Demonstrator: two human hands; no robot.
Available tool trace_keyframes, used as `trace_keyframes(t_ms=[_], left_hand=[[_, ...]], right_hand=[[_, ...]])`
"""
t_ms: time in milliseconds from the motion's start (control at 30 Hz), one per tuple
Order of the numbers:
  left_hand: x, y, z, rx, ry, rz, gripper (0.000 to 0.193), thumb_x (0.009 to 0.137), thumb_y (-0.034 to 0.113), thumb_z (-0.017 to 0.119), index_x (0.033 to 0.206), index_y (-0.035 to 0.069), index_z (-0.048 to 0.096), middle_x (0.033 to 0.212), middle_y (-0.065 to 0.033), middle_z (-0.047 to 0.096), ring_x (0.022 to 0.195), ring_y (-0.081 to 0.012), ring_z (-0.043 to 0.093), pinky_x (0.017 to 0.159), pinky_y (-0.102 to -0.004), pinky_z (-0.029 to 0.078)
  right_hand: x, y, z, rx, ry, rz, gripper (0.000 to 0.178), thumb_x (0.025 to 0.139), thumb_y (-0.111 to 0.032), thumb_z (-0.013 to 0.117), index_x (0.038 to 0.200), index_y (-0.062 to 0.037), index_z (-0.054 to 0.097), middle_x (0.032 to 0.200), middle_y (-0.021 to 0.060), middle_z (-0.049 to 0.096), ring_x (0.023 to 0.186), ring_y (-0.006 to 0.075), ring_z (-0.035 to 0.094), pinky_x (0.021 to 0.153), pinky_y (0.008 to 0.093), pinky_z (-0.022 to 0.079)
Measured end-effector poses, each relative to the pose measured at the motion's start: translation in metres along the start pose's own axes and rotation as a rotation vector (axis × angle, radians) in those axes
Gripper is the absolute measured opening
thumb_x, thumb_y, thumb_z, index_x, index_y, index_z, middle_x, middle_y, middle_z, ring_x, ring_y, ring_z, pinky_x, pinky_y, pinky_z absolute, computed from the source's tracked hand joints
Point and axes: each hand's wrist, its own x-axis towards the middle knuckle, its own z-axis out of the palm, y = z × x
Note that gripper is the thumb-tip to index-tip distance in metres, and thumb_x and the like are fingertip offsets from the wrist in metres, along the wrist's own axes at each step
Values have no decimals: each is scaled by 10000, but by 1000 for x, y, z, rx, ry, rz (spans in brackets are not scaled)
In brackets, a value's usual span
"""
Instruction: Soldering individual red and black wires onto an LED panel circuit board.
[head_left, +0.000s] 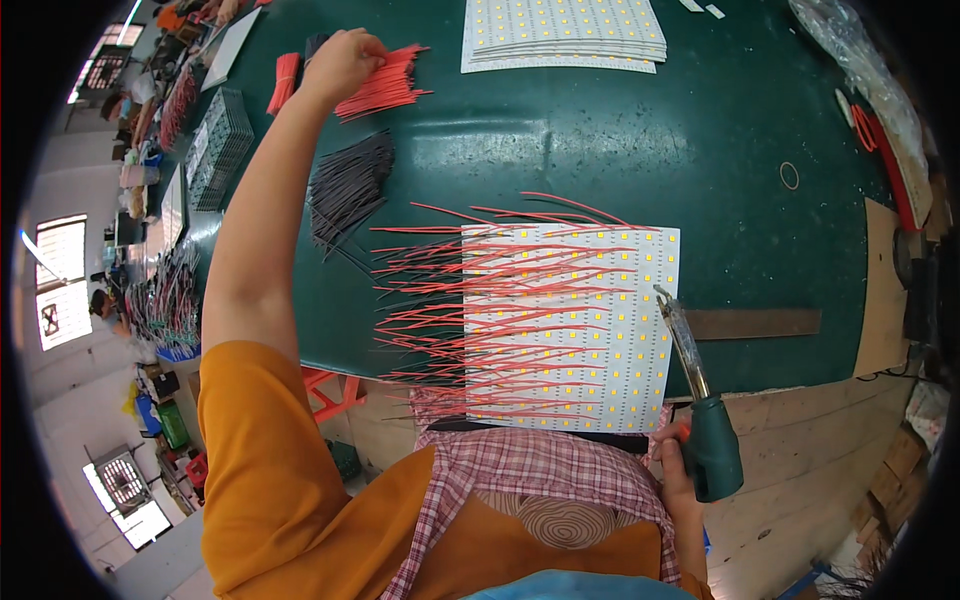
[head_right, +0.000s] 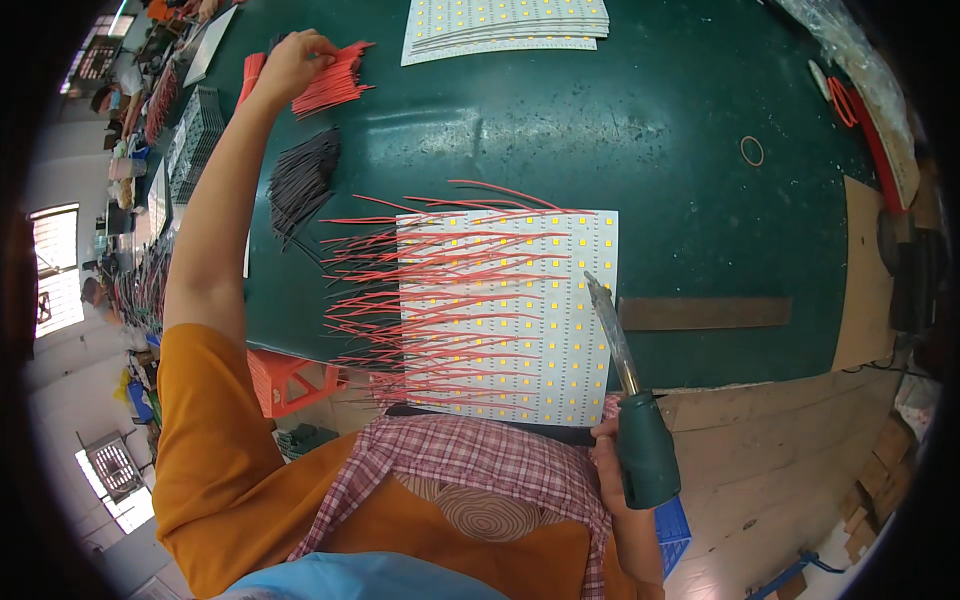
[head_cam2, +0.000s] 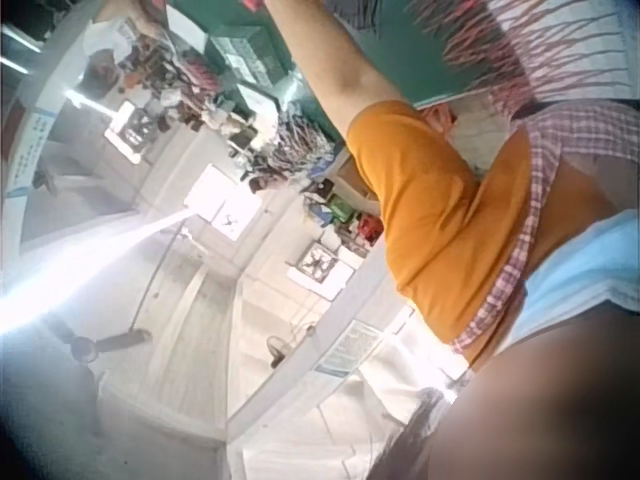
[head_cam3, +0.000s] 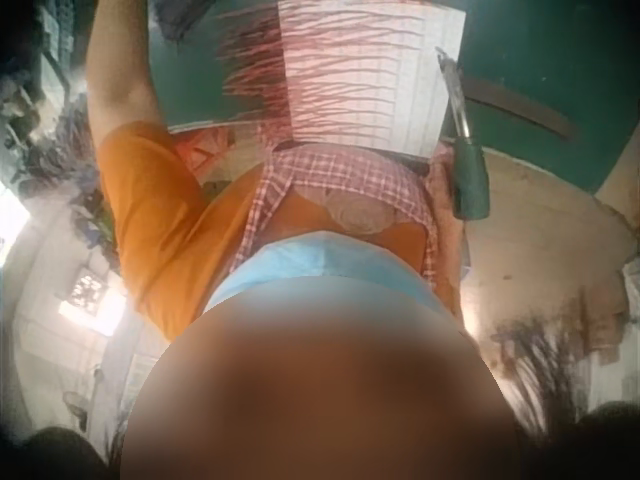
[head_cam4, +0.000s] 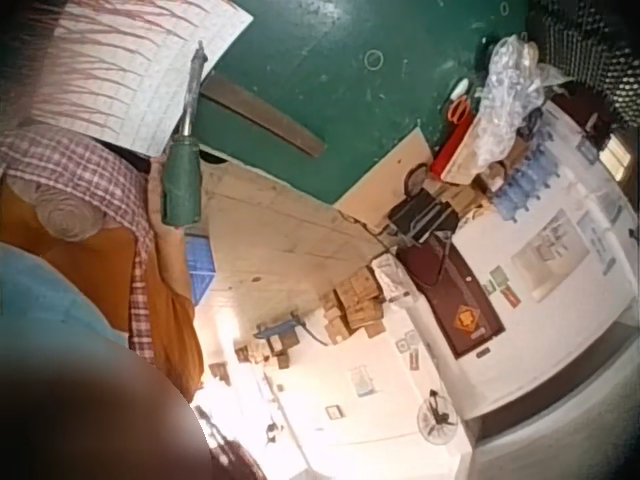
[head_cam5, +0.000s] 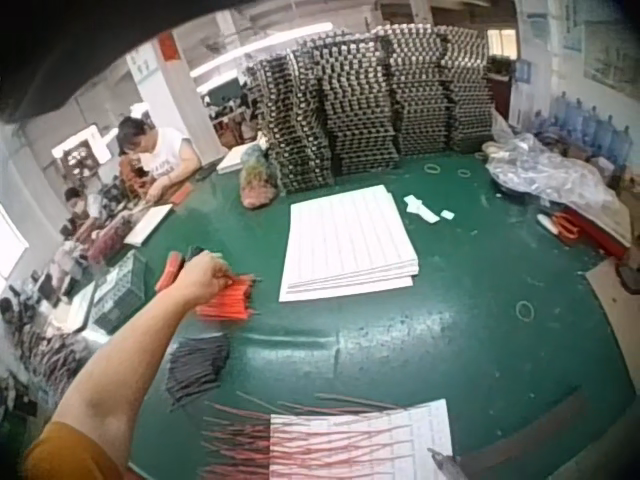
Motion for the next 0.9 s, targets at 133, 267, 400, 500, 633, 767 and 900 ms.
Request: trace_keyframes(t_ms=[133, 267, 400, 500, 633, 767, 900], left_hand=[[3, -9, -2, 113, 105, 122, 173, 853, 110, 630, 960, 65, 758, 1004, -135, 704, 959, -362, 658, 869, -449, 518], [2, -23, -16, 51, 153, 65, 233, 906, 168, 605, 1100, 87, 706, 973, -164, 711, 944, -382, 670, 817, -450, 519], [1, -8, -22, 148, 132, 65, 236, 942, 234, 587, 1093, 88, 695, 987, -178, 705, 956, -387, 665, 803, -453, 518], [-12, 11, -38, 249, 21, -17, 241, 940, 238, 585, 1104, 105, 700, 995, -167, 712, 956, -378, 670, 815, -453, 523], [-34, 69, -62, 651, 11, 175, 156, 879, 160, 612, 971, 103, 724, 865, -119, 709, 930, -322, 677, 779, -422, 544], [-48, 120, -43, 1105, 23, 574, 70, 797, 137, 659, 755, 150, 714, 732, -3, 672, 844, -201, 664, 666, -330, 521], [-53, 127, 0, 1309, -209, 561, 67, 762, 157, 680, 711, 192, 707, 779, 29, 680, 850, -168, 649, 643, -284, 501]], right_hand=[[3, 5, 0, -114, 38, -95, 272, 853, 60, 649, 1115, -14, 669, 960, 75, 705, 847, 156, 679, 765, 308, 541], [12, -7, -12, -462, -27, -226, 396, 774, 42, 691, 1159, -51, 692, 919, 59, 731, 852, 190, 705, 787, 324, 558], [3, -8, -11, -314, -58, -106, 51, 960, -81, 618, 991, -41, 613, 908, 19, 628, 842, 106, 568, 808, 275, 468], [8, -22, -3, -91, -40, -55, 68, 948, -61, 624, 1009, -34, 610, 913, 23, 638, 836, 108, 575, 805, 276, 475], [0, -11, -4, -211, 10, -135, 79, 951, -66, 616, 1019, -26, 607, 917, 31, 643, 839, 117, 580, 814, 284, 479], [1, -8, 3, 239, 21, 86, 83, 947, -50, 612, 1024, -19, 610, 908, 36, 639, 808, 124, 585, 780, 289, 490], [5, -11, -4, -358, -104, -281, 104, 921, 11, 609, 1023, -7, 615, 877, 47, 633, 718, 111, 578, 678, 260, 491]])
